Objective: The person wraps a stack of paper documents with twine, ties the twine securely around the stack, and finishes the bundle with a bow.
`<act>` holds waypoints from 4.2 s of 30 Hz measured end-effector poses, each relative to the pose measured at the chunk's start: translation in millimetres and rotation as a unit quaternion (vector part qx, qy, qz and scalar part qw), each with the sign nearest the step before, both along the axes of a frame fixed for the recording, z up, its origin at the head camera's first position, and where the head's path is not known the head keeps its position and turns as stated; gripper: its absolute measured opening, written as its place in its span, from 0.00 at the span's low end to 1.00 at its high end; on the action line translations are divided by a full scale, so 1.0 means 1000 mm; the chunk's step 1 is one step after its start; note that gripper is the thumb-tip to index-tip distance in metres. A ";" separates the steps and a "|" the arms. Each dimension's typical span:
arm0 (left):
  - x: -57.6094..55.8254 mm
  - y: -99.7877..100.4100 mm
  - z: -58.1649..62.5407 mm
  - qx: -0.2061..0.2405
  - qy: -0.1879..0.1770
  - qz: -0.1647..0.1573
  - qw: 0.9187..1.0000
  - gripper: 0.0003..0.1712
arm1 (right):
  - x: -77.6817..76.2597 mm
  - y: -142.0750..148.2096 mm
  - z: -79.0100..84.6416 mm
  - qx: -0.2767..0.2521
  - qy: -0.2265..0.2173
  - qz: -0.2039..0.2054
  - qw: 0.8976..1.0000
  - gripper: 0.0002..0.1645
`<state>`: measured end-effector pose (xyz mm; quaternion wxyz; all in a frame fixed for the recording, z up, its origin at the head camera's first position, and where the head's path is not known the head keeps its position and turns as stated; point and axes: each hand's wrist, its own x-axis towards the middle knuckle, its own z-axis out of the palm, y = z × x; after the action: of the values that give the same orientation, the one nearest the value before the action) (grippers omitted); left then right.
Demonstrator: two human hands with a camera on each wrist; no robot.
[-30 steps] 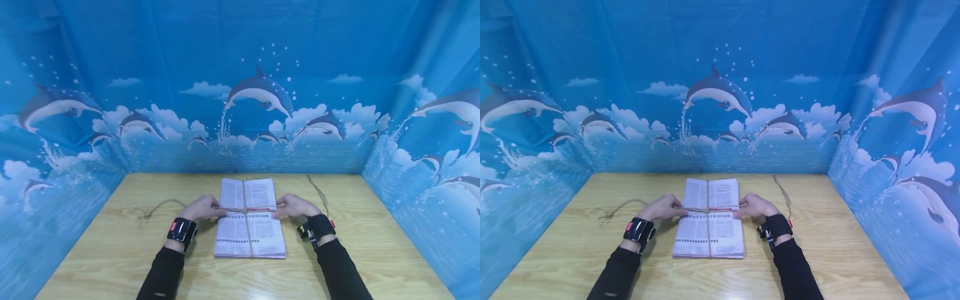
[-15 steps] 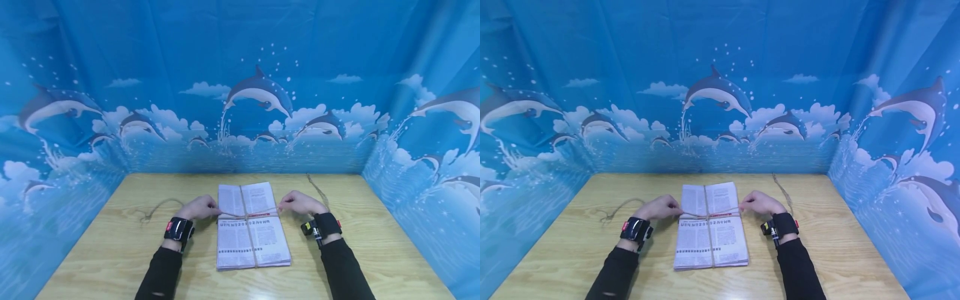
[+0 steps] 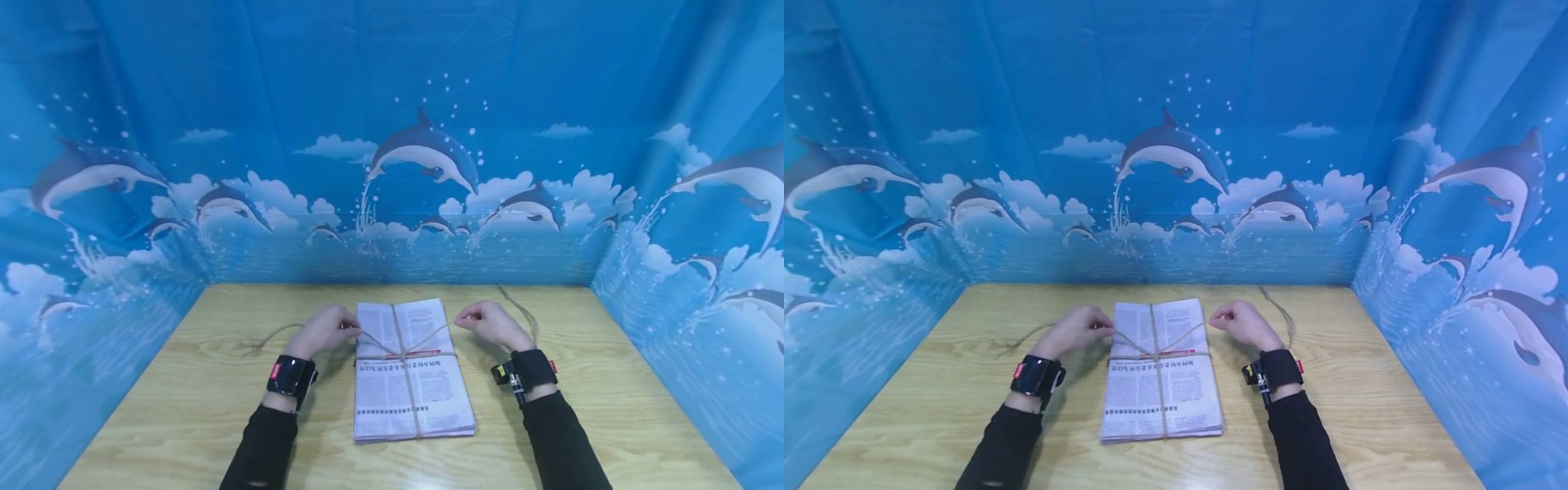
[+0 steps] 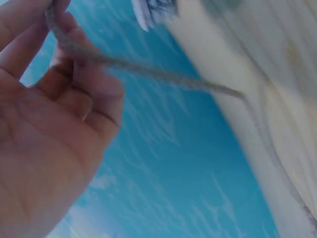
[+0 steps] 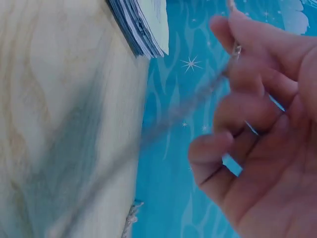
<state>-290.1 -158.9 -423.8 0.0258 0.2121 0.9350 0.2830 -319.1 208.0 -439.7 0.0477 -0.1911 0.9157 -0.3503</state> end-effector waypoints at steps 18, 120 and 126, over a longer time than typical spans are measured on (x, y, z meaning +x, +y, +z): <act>0.007 0.033 0.016 0.205 -0.111 -0.010 0.972 0.07 | 0.005 -0.030 0.011 -0.444 -0.176 -0.091 0.874 0.28; 0.000 0.051 -0.026 -0.088 0.041 0.012 0.995 0.11 | 0.009 -0.098 0.012 -0.187 -0.019 0.079 0.979 0.16; 0.000 0.048 -0.026 -0.094 0.073 0.002 0.993 0.02 | 0.008 -0.099 0.011 -0.185 -0.024 0.076 0.980 0.16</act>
<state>-290.5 -111.2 -450.1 -0.0235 0.2266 0.9574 0.1776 -310.7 109.4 -428.6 0.0595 -0.2573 0.8167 -0.5131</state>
